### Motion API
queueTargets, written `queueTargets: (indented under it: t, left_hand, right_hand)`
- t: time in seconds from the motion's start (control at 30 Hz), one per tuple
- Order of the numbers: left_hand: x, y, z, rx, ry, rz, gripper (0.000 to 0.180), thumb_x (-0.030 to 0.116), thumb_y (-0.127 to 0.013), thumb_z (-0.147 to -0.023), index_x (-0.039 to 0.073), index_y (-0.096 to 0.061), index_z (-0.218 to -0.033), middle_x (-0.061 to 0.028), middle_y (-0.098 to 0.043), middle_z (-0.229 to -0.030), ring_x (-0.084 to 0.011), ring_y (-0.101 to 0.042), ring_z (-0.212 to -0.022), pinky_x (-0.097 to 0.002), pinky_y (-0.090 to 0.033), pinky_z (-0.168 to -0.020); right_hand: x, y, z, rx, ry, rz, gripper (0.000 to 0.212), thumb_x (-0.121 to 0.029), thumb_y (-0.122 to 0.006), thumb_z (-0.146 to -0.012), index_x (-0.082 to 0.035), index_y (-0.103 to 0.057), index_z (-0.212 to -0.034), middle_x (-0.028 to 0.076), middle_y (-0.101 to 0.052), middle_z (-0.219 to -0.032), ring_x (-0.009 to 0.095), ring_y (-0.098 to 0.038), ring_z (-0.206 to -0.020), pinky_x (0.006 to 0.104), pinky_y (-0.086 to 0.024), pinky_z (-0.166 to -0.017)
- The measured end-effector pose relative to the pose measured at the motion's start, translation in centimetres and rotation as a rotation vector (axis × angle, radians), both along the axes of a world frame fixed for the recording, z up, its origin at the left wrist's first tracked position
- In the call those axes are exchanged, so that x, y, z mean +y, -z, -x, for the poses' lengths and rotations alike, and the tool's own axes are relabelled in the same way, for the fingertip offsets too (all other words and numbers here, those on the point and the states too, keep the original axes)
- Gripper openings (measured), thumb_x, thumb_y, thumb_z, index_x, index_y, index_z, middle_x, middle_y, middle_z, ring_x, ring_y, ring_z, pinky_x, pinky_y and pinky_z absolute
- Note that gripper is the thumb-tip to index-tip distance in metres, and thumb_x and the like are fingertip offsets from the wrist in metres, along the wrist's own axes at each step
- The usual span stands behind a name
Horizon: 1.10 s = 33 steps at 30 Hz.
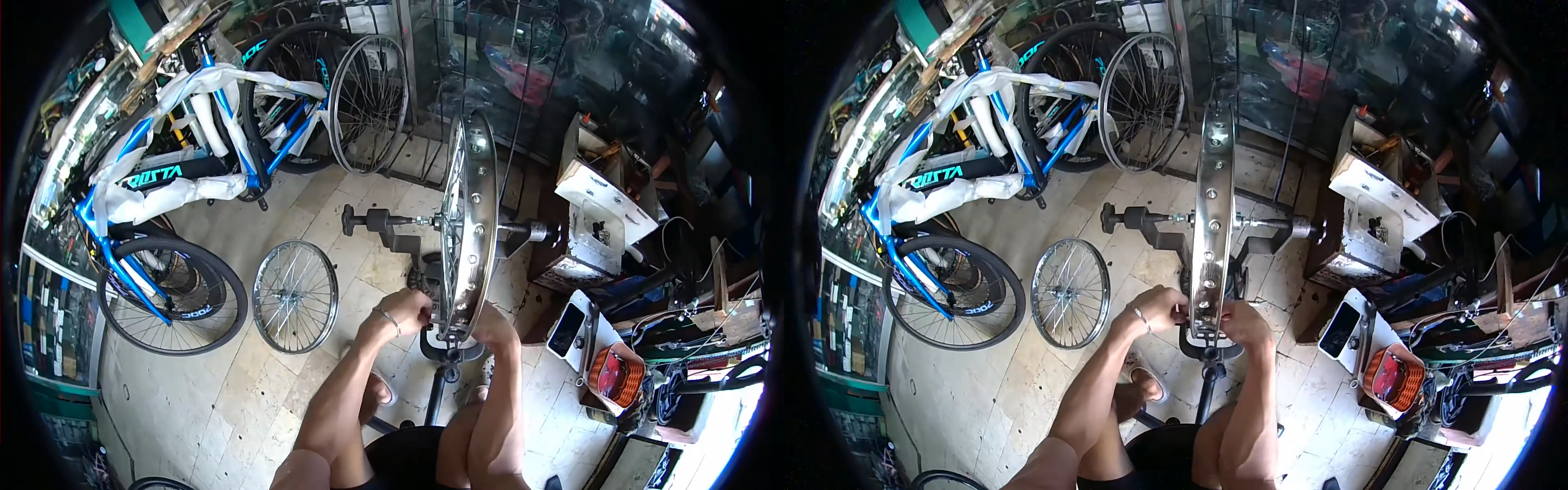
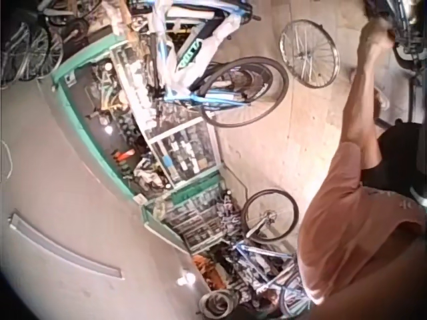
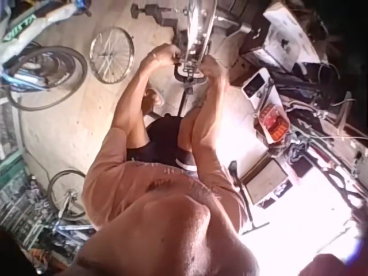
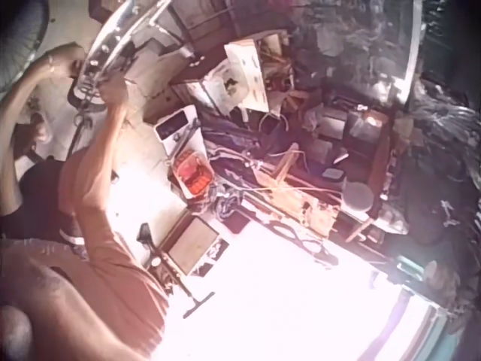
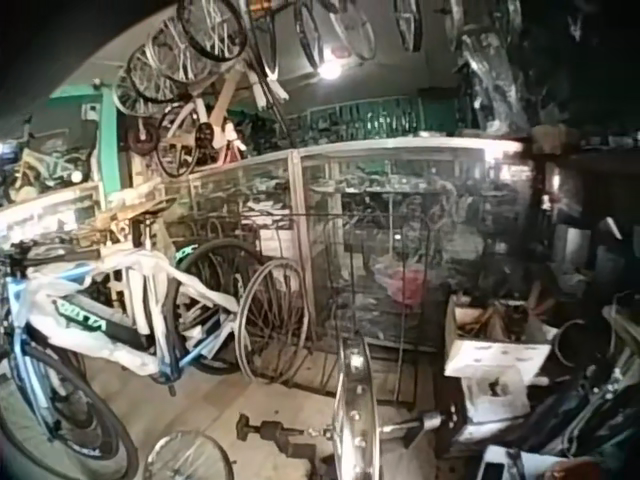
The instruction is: The person uses a spoke wrench to adjust the tension of the spokes on a bicycle wheel mounted in a truing stand. They rotate the wheel and tighten or loosen individual spoke nipples to align the rim.
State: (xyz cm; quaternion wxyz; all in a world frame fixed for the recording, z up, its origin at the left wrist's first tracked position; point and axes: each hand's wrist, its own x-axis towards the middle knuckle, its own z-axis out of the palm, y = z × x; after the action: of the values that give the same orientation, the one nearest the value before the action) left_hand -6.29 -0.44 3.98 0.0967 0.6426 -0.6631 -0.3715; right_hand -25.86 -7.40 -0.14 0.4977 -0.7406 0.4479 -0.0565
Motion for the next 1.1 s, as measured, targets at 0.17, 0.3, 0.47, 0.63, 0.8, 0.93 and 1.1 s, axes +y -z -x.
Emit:
queueTargets:
  t: [0.17,0.3,0.47,0.63,0.8,0.93,1.1]
  left_hand:
    - [3.6,-2.0,1.6,-0.241,-0.122,0.183,0.009,0.012,-0.060,-0.071,0.010,-0.066,-0.078,-0.0157,-0.064,-0.072,-0.0335,-0.063,-0.070,-0.0428,-0.050,-0.066]
    - [2.7,-1.4,-0.6,-0.122,-0.143,0.176,0.011,0.020,-0.065,-0.076,0.011,-0.067,-0.082,-0.0122,-0.065,-0.072,-0.0293,-0.063,-0.068,-0.0375,-0.049,-0.064]
    - [2.5,2.2,-2.0,0.223,-0.073,0.217,0.012,0.011,-0.068,-0.075,0.006,-0.067,-0.086,-0.0107,-0.066,-0.076,-0.0229,-0.064,-0.067,-0.0330,-0.048,-0.062]
    - [1.4,4.5,-1.6,0.547,-0.211,0.096,0.015,-0.003,-0.064,-0.075,0.001,-0.065,-0.089,-0.0074,-0.068,-0.080,-0.0126,-0.063,-0.073,-0.0275,-0.050,-0.067]
    - [0.5,5.8,-1.3,0.741,-0.155,0.050,0.014,-0.004,-0.066,-0.073,0.000,-0.067,-0.087,-0.0060,-0.068,-0.077,-0.0110,-0.063,-0.073,-0.0262,-0.050,-0.066]
    - [0.3,6.6,-1.2,0.702,-0.166,0.062,0.016,-0.004,-0.067,-0.072,0.001,-0.068,-0.088,-0.0070,-0.069,-0.079,-0.0111,-0.063,-0.071,-0.0255,-0.050,-0.066]
    - [1.3,7.4,-1.6,0.937,-0.321,-0.068,0.017,-0.008,-0.061,-0.073,0.000,-0.067,-0.087,-0.0075,-0.068,-0.078,-0.0116,-0.063,-0.071,-0.0255,-0.050,-0.066]
  right_hand:
    - [2.1,-3.4,-2.6,0.203,-0.047,0.024,0.026,-0.023,-0.059,-0.076,-0.006,-0.065,-0.094,0.021,-0.063,-0.090,0.036,-0.061,-0.087,0.0411,-0.048,-0.075]
    - [1.6,-3.6,-2.5,0.178,-0.081,0.075,0.029,-0.023,-0.059,-0.075,-0.005,-0.064,-0.097,0.021,-0.063,-0.088,0.034,-0.061,-0.086,0.0407,-0.048,-0.073]
    - [1.4,-3.0,-1.4,-0.016,-0.095,0.066,0.034,-0.031,-0.064,-0.071,-0.003,-0.066,-0.092,0.021,-0.064,-0.083,0.033,-0.064,-0.078,0.0398,-0.048,-0.068]
    - [1.3,-3.2,-1.1,-0.112,-0.046,0.013,0.045,-0.039,-0.068,-0.068,-0.001,-0.066,-0.092,0.019,-0.065,-0.078,0.026,-0.063,-0.072,0.0356,-0.048,-0.065]
    - [1.8,-4.6,-1.2,-0.370,-0.068,-0.180,0.031,-0.020,-0.074,-0.069,0.000,-0.065,-0.091,0.005,-0.064,-0.079,0.011,-0.055,-0.070,0.0271,-0.046,-0.064]
    - [1.6,-3.5,-0.5,-0.429,-0.009,-0.252,0.030,-0.003,-0.074,-0.064,0.000,-0.063,-0.092,0.004,-0.063,-0.084,0.011,-0.057,-0.074,0.0252,-0.046,-0.066]
    - [1.3,-1.4,-0.6,-0.385,-0.090,-0.183,0.034,0.001,-0.072,-0.060,0.001,-0.061,-0.093,0.006,-0.063,-0.086,0.016,-0.060,-0.081,0.0272,-0.046,-0.073]
